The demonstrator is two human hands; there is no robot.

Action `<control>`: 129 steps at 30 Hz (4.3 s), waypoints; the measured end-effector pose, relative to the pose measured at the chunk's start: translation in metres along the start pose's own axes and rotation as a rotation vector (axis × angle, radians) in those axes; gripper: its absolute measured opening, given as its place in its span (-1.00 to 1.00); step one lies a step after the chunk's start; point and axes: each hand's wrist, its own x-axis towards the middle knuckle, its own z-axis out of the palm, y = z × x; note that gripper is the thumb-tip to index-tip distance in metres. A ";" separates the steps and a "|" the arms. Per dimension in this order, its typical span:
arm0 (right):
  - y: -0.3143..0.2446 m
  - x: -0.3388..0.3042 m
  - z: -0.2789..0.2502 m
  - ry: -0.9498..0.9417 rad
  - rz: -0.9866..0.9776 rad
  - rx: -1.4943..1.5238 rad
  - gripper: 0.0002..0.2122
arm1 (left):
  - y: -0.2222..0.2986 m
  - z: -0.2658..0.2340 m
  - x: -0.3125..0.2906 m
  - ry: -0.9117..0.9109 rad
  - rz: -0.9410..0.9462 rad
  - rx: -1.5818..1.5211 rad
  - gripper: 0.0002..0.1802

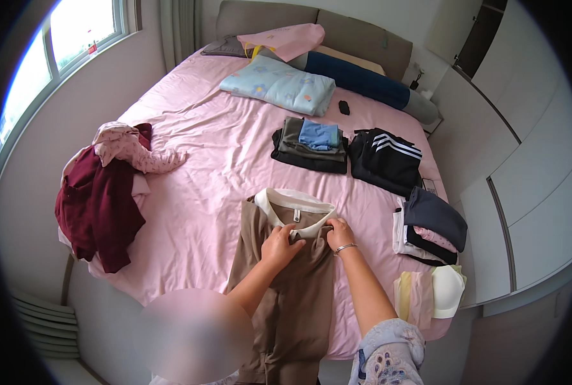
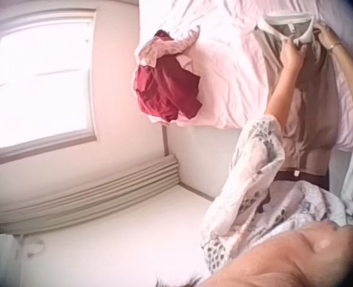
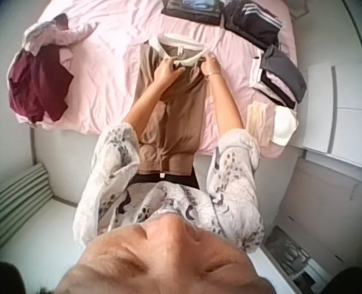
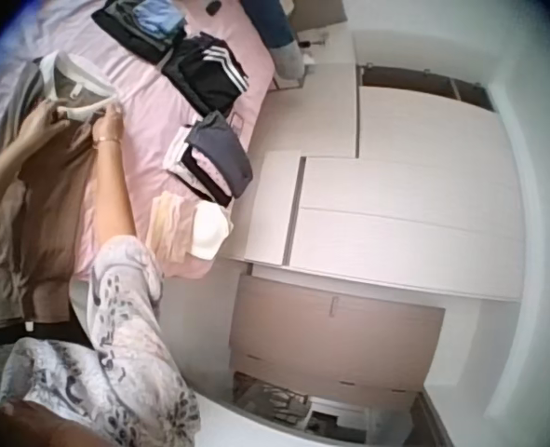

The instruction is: The person folds a dark gray t-shirt and places it on a stack. Then they unfold, smooth, and fold a brown collared shirt, placing it on the same stack. Finally, they unfold, smooth, and fold a pink patterned pajama top, adding it to the stack.

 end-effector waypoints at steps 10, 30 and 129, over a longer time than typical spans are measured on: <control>0.001 -0.022 -0.042 0.127 -0.123 0.328 -0.86 | -0.018 -0.038 -0.030 0.114 0.390 -0.293 -0.84; -0.004 0.017 0.009 0.567 -0.279 0.153 -0.79 | -0.048 -0.029 0.030 0.368 0.369 0.069 -0.54; -0.029 -0.452 -0.018 -0.400 0.640 0.921 -0.36 | -0.095 -0.125 -0.387 -0.176 -0.557 -0.698 -0.56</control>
